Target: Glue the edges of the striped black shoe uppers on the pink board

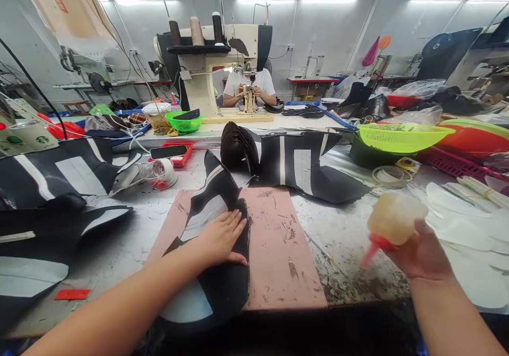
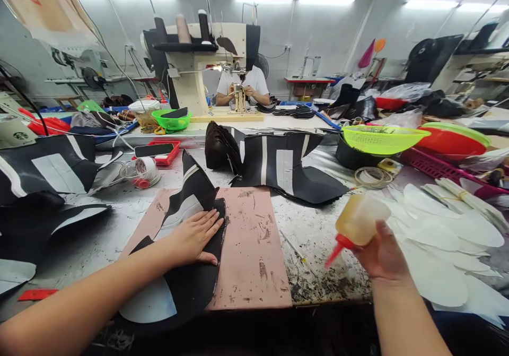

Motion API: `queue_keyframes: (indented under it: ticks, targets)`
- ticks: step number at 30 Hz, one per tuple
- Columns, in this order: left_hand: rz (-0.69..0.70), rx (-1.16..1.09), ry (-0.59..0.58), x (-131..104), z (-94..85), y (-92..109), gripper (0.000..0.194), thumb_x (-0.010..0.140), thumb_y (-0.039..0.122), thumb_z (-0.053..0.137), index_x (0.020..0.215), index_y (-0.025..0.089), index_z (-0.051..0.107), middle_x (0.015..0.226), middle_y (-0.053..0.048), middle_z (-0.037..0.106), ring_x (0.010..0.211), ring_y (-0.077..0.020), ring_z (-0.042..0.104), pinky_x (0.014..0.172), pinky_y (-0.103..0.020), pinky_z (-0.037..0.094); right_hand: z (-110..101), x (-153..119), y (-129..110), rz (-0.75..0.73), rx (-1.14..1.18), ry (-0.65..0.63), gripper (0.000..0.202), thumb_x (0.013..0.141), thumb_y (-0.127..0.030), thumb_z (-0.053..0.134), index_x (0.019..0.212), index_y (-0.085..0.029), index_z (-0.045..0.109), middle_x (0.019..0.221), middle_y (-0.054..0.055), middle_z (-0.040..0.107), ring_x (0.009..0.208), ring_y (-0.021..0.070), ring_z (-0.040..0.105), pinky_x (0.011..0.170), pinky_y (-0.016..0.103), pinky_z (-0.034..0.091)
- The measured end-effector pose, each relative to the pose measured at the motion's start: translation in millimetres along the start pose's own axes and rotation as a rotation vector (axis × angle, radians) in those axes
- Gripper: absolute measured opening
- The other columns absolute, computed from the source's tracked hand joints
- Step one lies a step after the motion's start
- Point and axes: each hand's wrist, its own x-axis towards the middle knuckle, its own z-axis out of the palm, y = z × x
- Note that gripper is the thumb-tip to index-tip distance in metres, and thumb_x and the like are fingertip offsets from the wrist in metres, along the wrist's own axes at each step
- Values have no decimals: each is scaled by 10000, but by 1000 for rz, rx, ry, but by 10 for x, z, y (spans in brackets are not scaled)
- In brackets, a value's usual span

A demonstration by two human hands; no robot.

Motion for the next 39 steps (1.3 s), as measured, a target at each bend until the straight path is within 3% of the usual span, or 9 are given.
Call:
queue_keyframes:
  ticks: [2,5,9,13,17,22,32,39]
  targets:
    - [-12,-14,20,9,20,2,944,679,771,378,1323,82,379,1378,-233,330,1297,-305,309,1063,-407,210,247,1,-176,34,403,-98,851,698,-771,253,1264,-154,403,1183,250,525,887,288,614,427,287,417]
    - [-15,-21,28,30,37,20,967,650,776,415,1317,77,387,1356,-247,362,1266,-326,356,1046,-431,235,746,59,-380,77,706,-209,805,472,-730,614,1091,-224,516,1046,139,603,733,230,598,372,231,354]
    - [-4,6,14,49,37,43,999,618,769,474,1293,36,409,1323,-278,391,1213,-341,423,1017,-426,272,1323,162,-624,79,745,-316,602,359,-483,797,824,-174,573,756,38,615,557,130,529,419,226,411]
    - [11,-9,80,50,87,44,1008,612,772,479,1266,6,433,1299,-293,413,1190,-340,447,1013,-404,270,1623,242,-820,-3,699,-260,543,394,-437,799,794,-154,566,717,15,608,537,114,522,429,230,432]
    - [19,-8,108,47,157,36,1024,617,795,433,1271,8,422,1304,-286,412,1183,-343,451,997,-411,279,1778,303,-903,-48,626,-204,522,449,-457,778,816,-138,589,724,25,617,568,124,541,417,210,417]
    - [15,12,114,48,138,49,1042,606,805,428,1250,-14,438,1280,-292,435,1169,-337,470,993,-384,284,1880,339,-880,30,577,-227,544,476,-468,773,881,-152,594,751,25,638,547,126,557,435,223,440]
    - [12,43,58,42,72,78,1047,618,797,423,1246,-41,436,1277,-299,425,1166,-343,474,984,-389,306,1780,367,-838,107,543,-361,492,457,-396,815,847,-174,612,798,44,663,593,149,596,495,249,506]
    - [22,10,125,43,141,60,1052,607,793,443,1235,-51,443,1261,-307,442,1157,-348,479,993,-396,292,1820,289,-933,55,545,-213,610,394,-435,825,870,-135,589,792,53,645,612,153,592,463,236,491]
